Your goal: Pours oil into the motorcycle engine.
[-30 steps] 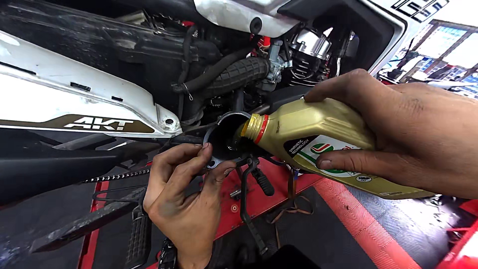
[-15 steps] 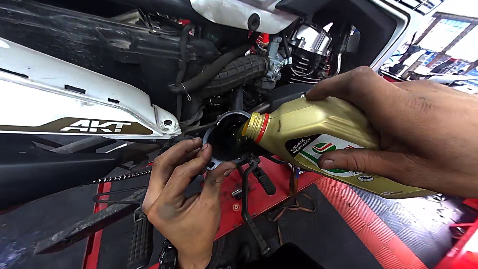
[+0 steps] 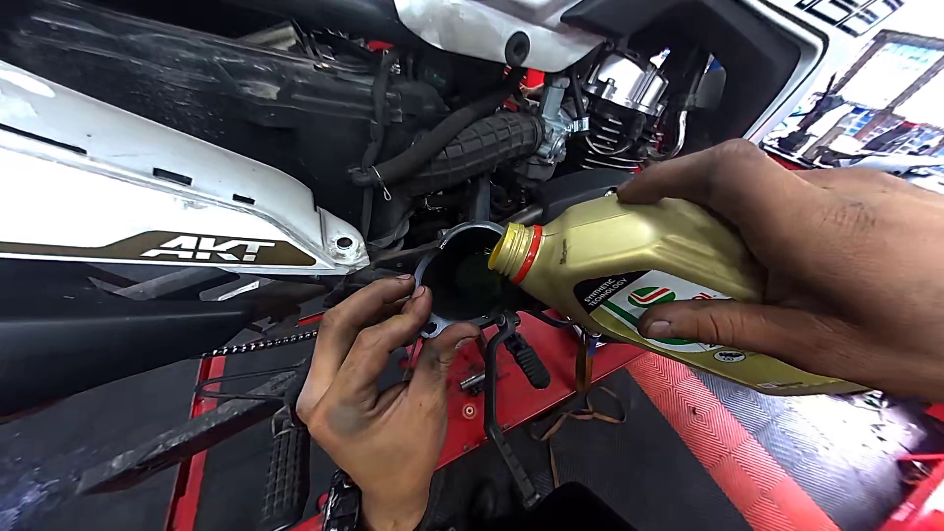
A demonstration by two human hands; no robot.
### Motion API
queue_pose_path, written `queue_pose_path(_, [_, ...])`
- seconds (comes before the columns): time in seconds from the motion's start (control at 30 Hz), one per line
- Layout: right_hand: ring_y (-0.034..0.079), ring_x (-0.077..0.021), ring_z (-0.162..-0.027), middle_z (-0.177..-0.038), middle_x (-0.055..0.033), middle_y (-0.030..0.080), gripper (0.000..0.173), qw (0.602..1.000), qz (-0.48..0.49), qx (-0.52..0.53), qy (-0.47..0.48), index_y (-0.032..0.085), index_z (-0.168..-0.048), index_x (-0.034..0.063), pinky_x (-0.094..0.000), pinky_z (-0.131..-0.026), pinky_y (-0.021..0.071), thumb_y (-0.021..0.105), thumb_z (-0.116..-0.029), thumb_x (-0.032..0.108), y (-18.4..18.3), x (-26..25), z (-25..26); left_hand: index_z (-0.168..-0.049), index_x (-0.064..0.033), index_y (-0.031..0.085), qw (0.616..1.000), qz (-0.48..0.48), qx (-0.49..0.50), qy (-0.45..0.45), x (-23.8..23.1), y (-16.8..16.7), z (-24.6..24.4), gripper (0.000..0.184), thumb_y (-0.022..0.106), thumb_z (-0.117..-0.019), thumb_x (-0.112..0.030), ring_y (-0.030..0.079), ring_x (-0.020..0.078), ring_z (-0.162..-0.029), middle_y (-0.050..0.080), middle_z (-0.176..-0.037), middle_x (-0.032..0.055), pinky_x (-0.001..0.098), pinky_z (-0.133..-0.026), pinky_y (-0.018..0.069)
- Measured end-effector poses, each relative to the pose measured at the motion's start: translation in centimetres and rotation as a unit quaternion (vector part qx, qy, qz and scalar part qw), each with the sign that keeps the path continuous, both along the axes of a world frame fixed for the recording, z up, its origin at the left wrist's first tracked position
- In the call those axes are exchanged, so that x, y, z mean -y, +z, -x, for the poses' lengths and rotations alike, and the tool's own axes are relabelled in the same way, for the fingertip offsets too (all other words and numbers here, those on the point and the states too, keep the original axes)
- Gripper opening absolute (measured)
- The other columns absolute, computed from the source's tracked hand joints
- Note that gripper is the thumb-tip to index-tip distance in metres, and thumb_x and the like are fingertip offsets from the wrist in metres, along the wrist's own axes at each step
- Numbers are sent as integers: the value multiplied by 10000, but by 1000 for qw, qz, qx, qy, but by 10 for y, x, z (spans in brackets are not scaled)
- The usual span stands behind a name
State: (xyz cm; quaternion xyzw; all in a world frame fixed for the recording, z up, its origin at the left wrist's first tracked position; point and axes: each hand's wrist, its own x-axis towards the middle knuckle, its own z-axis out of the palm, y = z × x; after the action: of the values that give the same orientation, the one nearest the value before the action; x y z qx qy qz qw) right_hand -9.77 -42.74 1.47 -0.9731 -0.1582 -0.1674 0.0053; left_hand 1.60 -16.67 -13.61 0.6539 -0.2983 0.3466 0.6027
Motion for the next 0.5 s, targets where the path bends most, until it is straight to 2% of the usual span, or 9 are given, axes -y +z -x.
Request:
queue_pose_path(0.33, [597, -55, -682, -886, 98, 610, 689, 1000, 17, -2, 1, 481, -1407, 199, -327, -519, 509, 629, -882, 621, 2, -3, 1, -1043, -81, 768, 1000, -4, -4, -9, -1, 0, -2, 303, 875, -817, -253, 701, 164, -1003, 669, -1239, 64, 291, -793, 636])
queue_pose_path(0.5, [599, -57, -682, -903, 95, 613, 697, 1000, 24, 5, -11, 480, -1409, 204, -323, -515, 502, 618, -885, 642, 1, -6, 3, -1020, -110, 779, 998, -69, 4, -5, -12, 9, -6, 275, 861, -832, -292, 698, 131, -971, 677, -1199, 40, 266, -759, 630])
